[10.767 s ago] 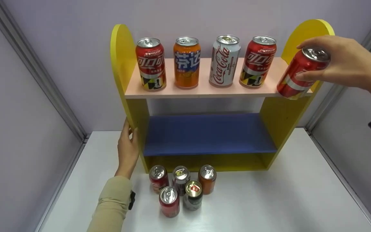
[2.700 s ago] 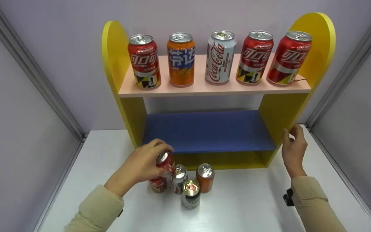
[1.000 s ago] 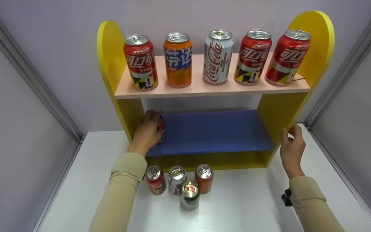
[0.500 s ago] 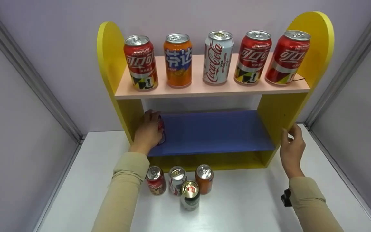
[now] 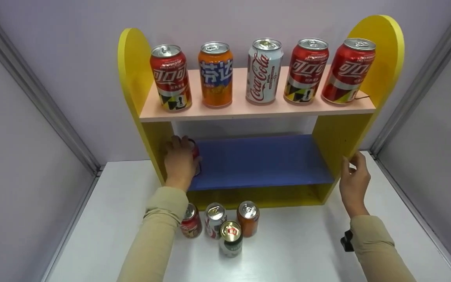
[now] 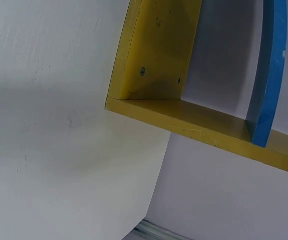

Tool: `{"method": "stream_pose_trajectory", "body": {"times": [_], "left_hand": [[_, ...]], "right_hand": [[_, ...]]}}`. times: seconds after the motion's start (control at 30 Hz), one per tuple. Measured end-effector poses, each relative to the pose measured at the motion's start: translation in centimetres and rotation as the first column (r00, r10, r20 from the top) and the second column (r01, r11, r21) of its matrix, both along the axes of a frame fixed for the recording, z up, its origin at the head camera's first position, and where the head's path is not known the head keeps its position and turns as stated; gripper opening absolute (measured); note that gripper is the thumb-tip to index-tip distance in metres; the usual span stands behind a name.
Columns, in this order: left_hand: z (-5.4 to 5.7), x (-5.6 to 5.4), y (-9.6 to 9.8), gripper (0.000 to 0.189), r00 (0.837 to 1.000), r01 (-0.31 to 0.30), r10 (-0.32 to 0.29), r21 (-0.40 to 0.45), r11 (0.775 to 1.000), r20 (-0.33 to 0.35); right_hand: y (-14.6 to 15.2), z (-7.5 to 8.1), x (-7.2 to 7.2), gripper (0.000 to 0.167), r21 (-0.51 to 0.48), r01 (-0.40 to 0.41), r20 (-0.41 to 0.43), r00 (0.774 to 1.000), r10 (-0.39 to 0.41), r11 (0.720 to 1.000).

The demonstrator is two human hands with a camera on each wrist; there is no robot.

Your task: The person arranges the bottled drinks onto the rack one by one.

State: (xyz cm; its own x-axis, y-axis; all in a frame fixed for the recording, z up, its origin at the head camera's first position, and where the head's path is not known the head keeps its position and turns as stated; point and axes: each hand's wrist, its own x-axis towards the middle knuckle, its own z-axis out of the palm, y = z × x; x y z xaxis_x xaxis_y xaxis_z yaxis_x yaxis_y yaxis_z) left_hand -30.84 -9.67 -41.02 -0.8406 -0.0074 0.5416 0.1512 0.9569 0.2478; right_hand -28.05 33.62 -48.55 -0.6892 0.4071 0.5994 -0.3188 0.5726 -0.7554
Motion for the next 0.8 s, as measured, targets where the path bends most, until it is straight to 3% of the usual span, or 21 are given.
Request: {"method": "stream_pose_trajectory", "body": {"times": [0.1,0.2,0.37,0.47,0.57,0.67,0.8], "left_hand": [[-0.2,0.0,-0.3,0.060,0.999,0.037,-0.037,0.006,0.999,-0.018],[0.0,0.0,-1.0,0.061,0.994,0.095,-0.096,0.025,0.995,0.042],[0.5,-0.2,-2.3,0.065,0.957,0.197,-0.214,0.106,0.975,0.196],[0.5,-0.2,-2.8,0.065,0.934,0.238,-0.268,0.148,0.960,0.235],[0.4,-0.2,-3.0,0.064,0.922,0.266,-0.300,0.162,0.950,0.246],[0.3,0.0,-2.7,0.065,0.926,0.252,-0.285,0.155,0.955,0.248],[-0.1,0.2,-1.9,0.069,0.958,0.165,-0.194,0.147,0.975,0.211]], "right_hand": [[0.0,-0.1,0.0,0.034,0.013,0.002,-0.016,1.000,-0.002,1.000],[0.0,-0.1,0.0,0.033,0.016,0.002,-0.024,1.000,-0.002,1.000],[-0.1,-0.1,0.0,0.034,0.007,-0.001,-0.018,1.000,0.001,1.000],[-0.1,-0.1,0.0,0.034,0.000,0.000,-0.017,1.000,0.000,1.000],[-0.1,-0.1,-0.1,0.034,-0.004,-0.001,-0.019,1.000,0.001,1.000],[-0.2,-0.1,0.0,0.034,-0.001,-0.001,-0.019,1.000,0.001,1.000],[-0.2,-0.1,0.0,0.033,0.003,0.002,-0.020,1.000,-0.002,1.000]]}}
